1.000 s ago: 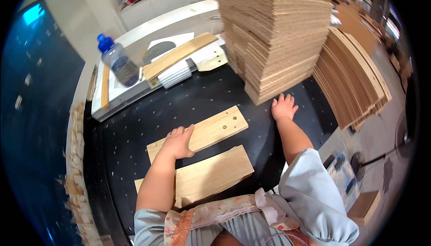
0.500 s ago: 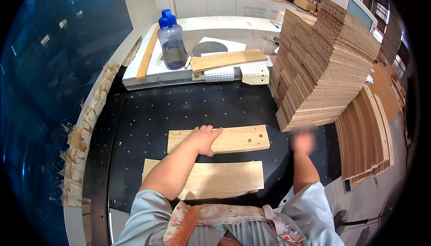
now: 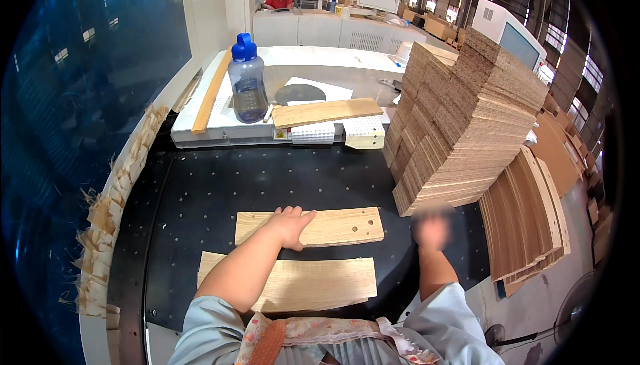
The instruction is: The person sorts and stacks wood boards on a workbench, picking them up from one pile, turning them over, and placing them into a new stack.
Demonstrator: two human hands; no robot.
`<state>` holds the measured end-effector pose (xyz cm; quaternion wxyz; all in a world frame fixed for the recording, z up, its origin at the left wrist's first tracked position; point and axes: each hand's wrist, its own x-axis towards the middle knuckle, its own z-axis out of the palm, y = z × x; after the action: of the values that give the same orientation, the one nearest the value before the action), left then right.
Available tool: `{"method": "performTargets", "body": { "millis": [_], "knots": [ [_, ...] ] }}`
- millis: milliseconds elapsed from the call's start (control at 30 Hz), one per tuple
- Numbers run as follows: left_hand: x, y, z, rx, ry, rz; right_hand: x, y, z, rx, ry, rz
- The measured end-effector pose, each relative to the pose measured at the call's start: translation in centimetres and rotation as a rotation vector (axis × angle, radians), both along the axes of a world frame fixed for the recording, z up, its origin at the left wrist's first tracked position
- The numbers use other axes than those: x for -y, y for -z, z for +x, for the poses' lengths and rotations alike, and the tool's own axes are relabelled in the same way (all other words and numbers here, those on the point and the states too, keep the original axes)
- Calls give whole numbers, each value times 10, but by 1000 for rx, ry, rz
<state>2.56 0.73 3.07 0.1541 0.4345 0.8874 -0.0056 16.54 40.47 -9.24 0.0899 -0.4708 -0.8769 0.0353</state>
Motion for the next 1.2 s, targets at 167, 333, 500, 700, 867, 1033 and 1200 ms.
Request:
{"method": "performTargets", "body": {
  "millis": [167,333,500,700,867,1033,1200],
  "knots": [
    [1,0,-1,12,-9,-10,13,-17,0,12,10,-45],
    [2,2,-2,28,-9,-20,43,-61,-4,31,38,-109],
    [1,1,-1,19,3,-13,45,-66,1,23,44,-117],
    [3,2,-3,25,-6,-33,37,-51,-3,23,27,-96],
    [0,-3,-1,44,-4,-42,33,-49,-1,30,31,-73],
    [1,1,-2,43,-12,-35,34,-45,-3,2,13,-64],
    [0,1,-2,36,1,-36,19,-28,-1,8,6,-35]
  ]
}}
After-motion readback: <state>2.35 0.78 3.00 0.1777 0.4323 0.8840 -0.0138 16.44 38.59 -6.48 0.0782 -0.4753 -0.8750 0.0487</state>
